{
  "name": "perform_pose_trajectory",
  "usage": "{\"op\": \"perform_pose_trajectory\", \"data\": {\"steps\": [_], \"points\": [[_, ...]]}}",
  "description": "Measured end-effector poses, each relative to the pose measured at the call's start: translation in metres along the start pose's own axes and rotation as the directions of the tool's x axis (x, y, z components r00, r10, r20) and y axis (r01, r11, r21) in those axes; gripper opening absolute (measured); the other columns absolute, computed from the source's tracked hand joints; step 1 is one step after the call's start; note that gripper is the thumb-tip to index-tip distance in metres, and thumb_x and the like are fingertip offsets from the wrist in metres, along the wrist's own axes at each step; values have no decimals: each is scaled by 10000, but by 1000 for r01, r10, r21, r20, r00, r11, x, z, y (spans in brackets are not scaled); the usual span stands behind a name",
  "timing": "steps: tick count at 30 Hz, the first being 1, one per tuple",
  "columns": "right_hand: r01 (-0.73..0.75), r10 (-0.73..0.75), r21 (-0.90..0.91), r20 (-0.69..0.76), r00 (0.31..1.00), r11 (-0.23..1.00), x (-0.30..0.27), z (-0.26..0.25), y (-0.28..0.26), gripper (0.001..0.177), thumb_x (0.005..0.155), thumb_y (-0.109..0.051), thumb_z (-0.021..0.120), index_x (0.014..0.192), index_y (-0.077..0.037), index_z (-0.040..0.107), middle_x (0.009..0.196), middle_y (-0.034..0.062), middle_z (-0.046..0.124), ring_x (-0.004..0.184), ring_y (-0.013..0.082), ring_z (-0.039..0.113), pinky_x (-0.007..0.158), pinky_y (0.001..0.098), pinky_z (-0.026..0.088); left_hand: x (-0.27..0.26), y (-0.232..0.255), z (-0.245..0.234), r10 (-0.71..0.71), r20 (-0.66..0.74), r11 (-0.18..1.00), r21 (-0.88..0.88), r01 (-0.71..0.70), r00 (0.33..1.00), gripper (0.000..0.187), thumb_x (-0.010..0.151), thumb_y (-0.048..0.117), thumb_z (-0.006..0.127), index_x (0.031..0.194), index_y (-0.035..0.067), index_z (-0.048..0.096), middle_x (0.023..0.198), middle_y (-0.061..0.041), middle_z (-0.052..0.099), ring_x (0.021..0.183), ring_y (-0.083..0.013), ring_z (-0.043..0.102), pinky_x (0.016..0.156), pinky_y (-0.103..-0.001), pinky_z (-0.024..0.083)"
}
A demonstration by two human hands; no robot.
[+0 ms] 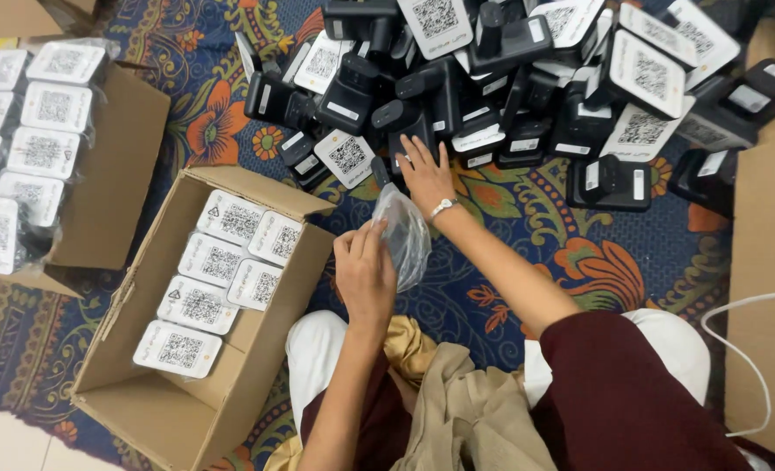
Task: The person packages electronic devices into individual plastic bags and places them into cardboard boxes.
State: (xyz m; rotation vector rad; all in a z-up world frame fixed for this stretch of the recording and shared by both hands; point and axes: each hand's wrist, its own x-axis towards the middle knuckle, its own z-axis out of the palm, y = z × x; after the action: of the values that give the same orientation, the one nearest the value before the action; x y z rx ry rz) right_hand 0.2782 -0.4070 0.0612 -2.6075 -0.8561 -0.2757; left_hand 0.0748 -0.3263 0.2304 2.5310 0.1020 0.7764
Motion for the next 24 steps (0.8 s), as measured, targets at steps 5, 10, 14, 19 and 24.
{"op": "perform_pose_trajectory", "data": {"steps": [5,10,14,19,24], "points": [[73,-107,-370,-73,992,926,22,81,9,459,987,-209,529,1434,-116,576,1611,172,411,1514,418,300,1106,794,242,3,-10,17,-62,76,994,98,55,995,326,900,-1,661,1219,65,678,1229,-95,696,946,-315,608,851,-397,530],[125,-192,-578,-56,980,806,17,72,6,502,1041,-268,475,1507,-96,547,1601,288,402,1480,530,312,1047,832,248,-5,-22,34,-58,118,997,52,53,991,371,941,-22,615,1302,62,643,1291,-118,655,1017,-335,633,887,-408,538],[191,-208,-598,42,977,779,-5,41,-5,567,1018,-280,467,1554,-95,479,1589,291,400,1450,520,361,1008,794,328,-16,-21,35,-84,126,996,-25,88,988,403,953,-44,576,1333,83,617,1332,-125,636,1115,-347,679,893,-411,562],[280,-240,-516,143,960,810,-60,-14,-18,665,960,-291,503,1585,-90,400,1580,304,393,1423,501,396,962,704,452,-36,-19,33,-100,141,993,-40,107,985,423,945,-43,581,1339,104,625,1338,-139,630,1054,-363,694,830,-420,561],[-435,387,250,218,896,865,-121,-72,30,449,1091,-336,554,1401,-12,545,1093,221,743,880,355,752,712,491,590,-55,-3,20,-169,145,978,-100,184,975,399,945,-42,589,1311,105,648,1323,-129,638,1023,-346,711,817,-419,569]]}}
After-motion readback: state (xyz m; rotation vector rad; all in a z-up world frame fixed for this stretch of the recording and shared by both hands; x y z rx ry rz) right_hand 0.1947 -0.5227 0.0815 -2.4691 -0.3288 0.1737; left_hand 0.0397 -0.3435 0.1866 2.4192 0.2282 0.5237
